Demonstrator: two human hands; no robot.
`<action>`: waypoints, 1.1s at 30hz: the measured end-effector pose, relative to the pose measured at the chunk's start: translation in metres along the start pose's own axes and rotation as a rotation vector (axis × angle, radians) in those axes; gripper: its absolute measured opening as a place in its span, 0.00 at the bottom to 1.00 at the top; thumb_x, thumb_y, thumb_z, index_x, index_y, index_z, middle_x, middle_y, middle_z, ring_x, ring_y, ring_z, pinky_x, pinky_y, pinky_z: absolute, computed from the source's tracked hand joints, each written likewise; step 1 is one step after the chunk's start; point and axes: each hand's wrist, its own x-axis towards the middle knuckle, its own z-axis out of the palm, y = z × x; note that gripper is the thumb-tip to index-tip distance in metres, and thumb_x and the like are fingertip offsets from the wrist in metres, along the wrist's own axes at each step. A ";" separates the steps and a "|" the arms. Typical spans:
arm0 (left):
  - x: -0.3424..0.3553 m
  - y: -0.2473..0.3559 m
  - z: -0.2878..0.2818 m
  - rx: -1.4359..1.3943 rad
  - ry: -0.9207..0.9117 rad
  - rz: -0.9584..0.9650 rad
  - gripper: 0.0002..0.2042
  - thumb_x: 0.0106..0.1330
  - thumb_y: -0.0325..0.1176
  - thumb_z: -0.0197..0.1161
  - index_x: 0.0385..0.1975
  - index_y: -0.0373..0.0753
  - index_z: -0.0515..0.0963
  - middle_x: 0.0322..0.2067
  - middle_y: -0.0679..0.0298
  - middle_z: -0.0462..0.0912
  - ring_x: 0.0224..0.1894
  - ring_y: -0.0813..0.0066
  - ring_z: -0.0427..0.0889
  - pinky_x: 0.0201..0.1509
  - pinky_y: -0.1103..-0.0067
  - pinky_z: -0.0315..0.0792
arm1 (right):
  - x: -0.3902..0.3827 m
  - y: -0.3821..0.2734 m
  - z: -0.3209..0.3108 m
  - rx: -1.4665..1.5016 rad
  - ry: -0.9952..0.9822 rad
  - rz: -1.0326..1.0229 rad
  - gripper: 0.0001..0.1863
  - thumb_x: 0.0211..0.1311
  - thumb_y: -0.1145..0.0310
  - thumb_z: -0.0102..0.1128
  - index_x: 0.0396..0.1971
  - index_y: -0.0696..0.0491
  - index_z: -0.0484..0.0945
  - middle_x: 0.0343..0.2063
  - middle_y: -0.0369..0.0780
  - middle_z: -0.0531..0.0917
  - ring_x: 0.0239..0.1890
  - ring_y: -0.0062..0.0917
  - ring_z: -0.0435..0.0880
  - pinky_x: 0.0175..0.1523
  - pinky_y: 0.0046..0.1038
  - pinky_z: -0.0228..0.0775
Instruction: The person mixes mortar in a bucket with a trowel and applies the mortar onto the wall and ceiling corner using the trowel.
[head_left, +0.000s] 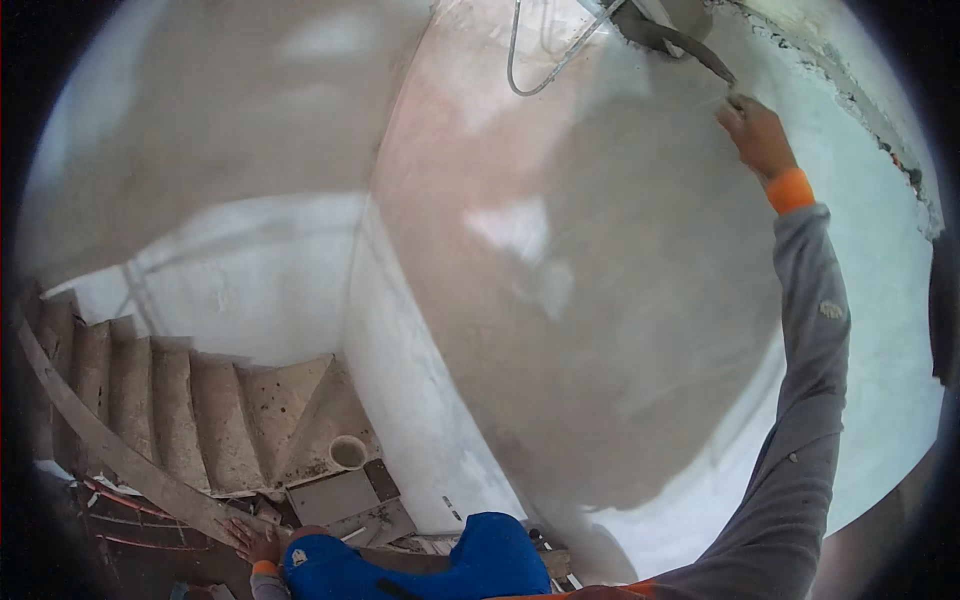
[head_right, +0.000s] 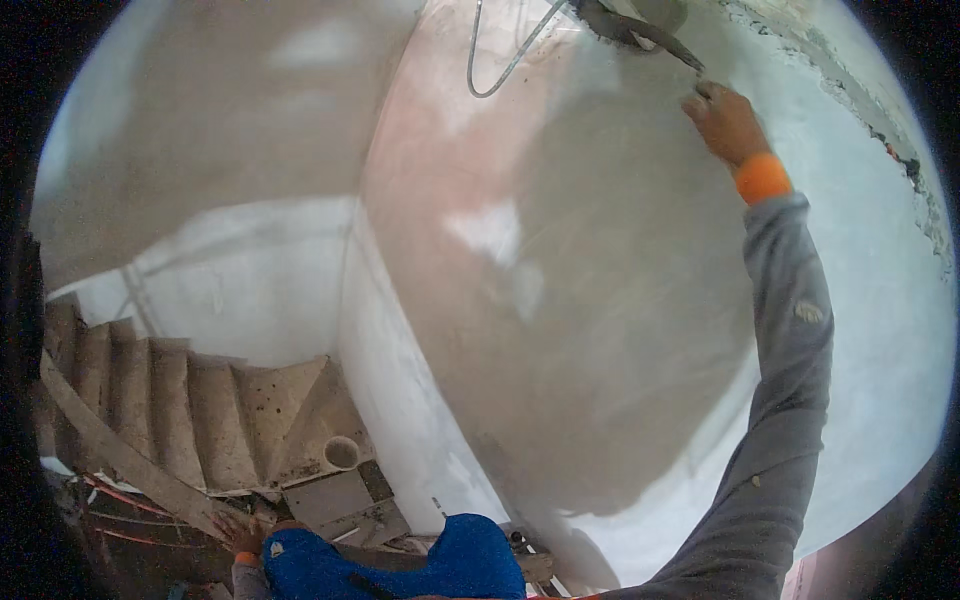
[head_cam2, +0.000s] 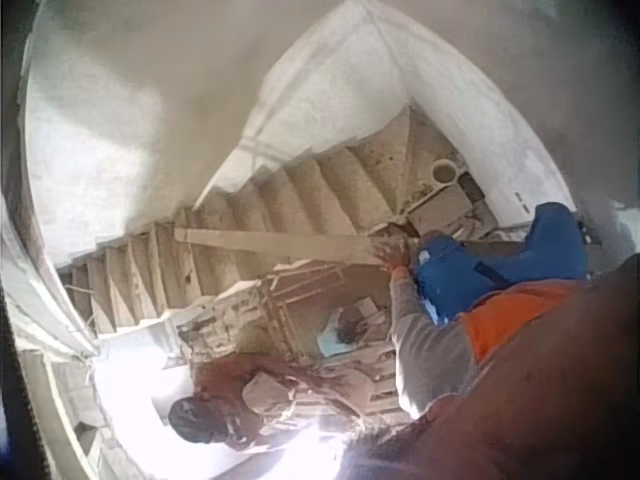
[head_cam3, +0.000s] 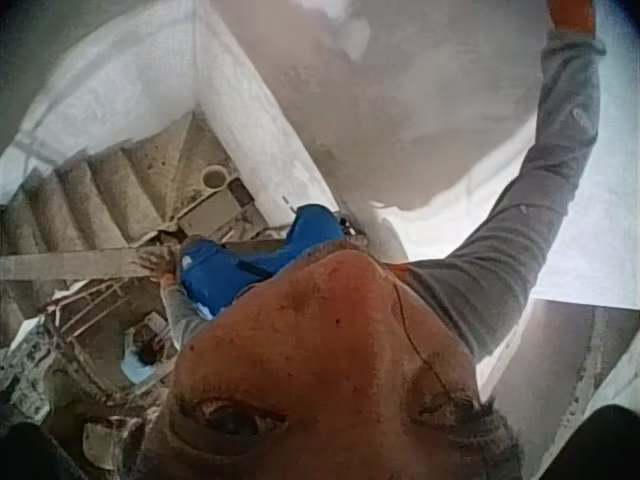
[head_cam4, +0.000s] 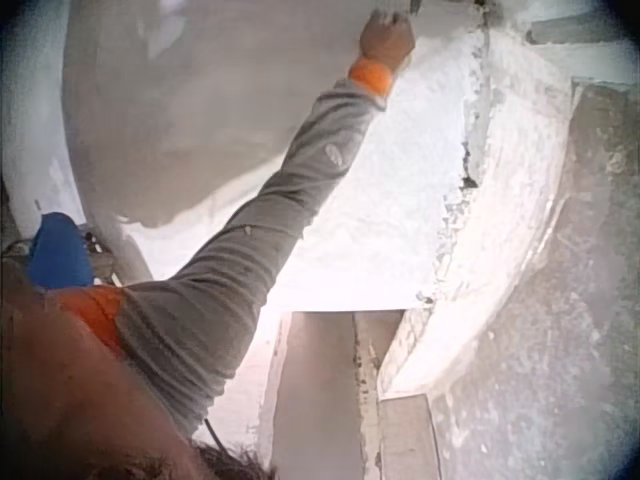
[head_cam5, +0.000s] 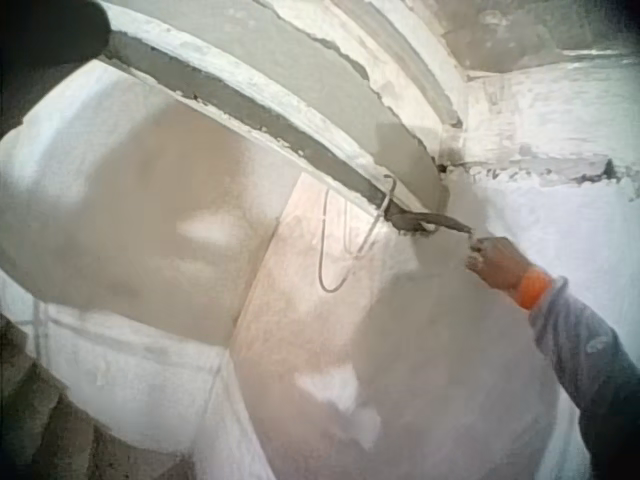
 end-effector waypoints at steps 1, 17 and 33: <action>0.000 -0.001 0.003 -0.005 0.042 0.026 0.43 0.57 0.68 0.35 0.65 0.48 0.32 0.66 0.63 0.24 0.68 0.58 0.26 0.64 0.54 0.46 | -0.008 0.004 -0.002 0.004 0.018 -0.033 0.20 0.56 0.57 0.50 0.39 0.59 0.74 0.38 0.52 0.77 0.42 0.45 0.76 0.48 0.38 0.66; -0.021 0.011 -0.034 -0.082 -0.025 0.052 0.44 0.57 0.67 0.36 0.65 0.43 0.33 0.66 0.64 0.24 0.67 0.54 0.26 0.64 0.53 0.44 | 0.044 -0.014 0.034 -0.101 -0.046 -0.006 0.20 0.57 0.57 0.47 0.41 0.58 0.73 0.35 0.51 0.78 0.39 0.45 0.77 0.44 0.39 0.68; -0.013 0.007 -0.026 -0.066 -0.081 0.001 0.43 0.59 0.65 0.39 0.65 0.45 0.29 0.66 0.63 0.22 0.68 0.56 0.27 0.65 0.57 0.42 | 0.014 -0.005 0.050 -0.313 -0.154 0.021 0.19 0.57 0.60 0.46 0.41 0.59 0.74 0.38 0.51 0.78 0.44 0.44 0.76 0.50 0.39 0.66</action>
